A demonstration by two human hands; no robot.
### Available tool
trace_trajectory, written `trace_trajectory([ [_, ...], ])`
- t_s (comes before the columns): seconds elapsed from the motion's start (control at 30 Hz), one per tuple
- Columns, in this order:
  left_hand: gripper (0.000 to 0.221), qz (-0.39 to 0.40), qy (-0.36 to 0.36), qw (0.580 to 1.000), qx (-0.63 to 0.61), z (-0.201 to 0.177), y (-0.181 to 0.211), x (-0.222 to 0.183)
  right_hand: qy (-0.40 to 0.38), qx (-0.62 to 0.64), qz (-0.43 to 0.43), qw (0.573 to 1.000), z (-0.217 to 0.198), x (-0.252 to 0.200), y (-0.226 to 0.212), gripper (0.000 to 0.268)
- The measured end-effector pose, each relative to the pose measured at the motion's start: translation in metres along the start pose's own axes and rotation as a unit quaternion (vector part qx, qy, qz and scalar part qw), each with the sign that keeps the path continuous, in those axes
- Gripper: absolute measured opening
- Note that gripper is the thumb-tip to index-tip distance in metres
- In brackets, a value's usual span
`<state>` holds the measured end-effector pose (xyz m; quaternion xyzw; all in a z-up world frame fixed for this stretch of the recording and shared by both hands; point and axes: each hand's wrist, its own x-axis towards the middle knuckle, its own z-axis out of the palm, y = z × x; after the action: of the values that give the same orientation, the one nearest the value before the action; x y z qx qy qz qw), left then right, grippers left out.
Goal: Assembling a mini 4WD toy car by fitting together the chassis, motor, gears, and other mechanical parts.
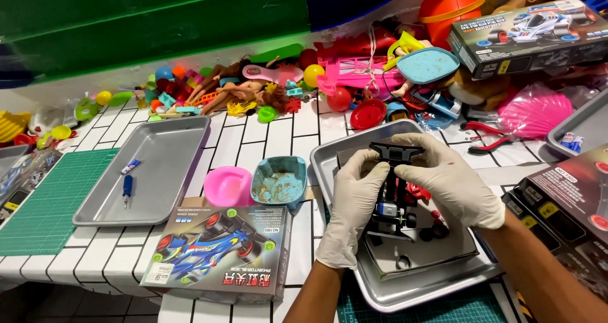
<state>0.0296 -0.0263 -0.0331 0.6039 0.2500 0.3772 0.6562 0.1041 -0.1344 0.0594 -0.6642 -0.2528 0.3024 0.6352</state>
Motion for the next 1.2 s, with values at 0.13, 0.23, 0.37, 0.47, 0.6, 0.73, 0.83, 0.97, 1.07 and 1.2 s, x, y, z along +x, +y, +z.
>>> trace_trajectory([
  [0.13,0.018,0.0,0.005,1.0,-0.003,-0.001,0.003,-0.001,-0.017,-0.012,0.012,1.0,-0.002,-0.005,-0.008,0.061],
  [0.23,0.018,0.008,0.013,1.0,-0.007,-0.002,0.004,-0.002,-0.008,-0.042,-0.007,0.999,-0.005,0.0,-0.007,0.06],
  [0.37,0.016,0.017,0.016,1.0,-0.008,-0.001,0.001,0.0,-0.002,-0.042,-0.012,0.999,-0.004,0.001,-0.003,0.06],
  [0.47,0.016,0.023,0.02,1.0,0.002,0.0,0.0,-0.001,0.003,-0.04,-0.015,0.999,-0.002,0.003,0.001,0.059],
  [0.6,0.013,0.031,0.02,0.999,0.014,0.003,0.002,-0.003,0.012,-0.006,-0.008,1.0,0.002,-0.002,0.006,0.055],
  [0.73,0.013,0.026,0.016,0.999,0.016,0.001,0.006,-0.004,0.016,0.0,-0.01,1.0,0.002,-0.003,0.0,0.055],
  [0.83,0.014,0.026,0.027,0.999,-0.001,0.001,0.007,-0.003,0.01,0.012,-0.016,1.0,0.002,-0.004,0.002,0.054],
  [0.97,0.012,0.023,0.03,0.999,-0.004,0.0,0.005,-0.002,-0.001,-0.008,-0.014,1.0,0.003,-0.003,0.004,0.06],
  [1.07,0.012,0.026,0.026,0.999,0.004,0.0,0.011,-0.005,0.0,-0.021,-0.021,1.0,0.002,-0.001,0.008,0.058],
  [1.2,0.012,0.028,0.024,0.999,0.014,0.001,0.016,-0.008,0.002,-0.024,-0.029,0.999,0.0,0.003,0.013,0.058],
])
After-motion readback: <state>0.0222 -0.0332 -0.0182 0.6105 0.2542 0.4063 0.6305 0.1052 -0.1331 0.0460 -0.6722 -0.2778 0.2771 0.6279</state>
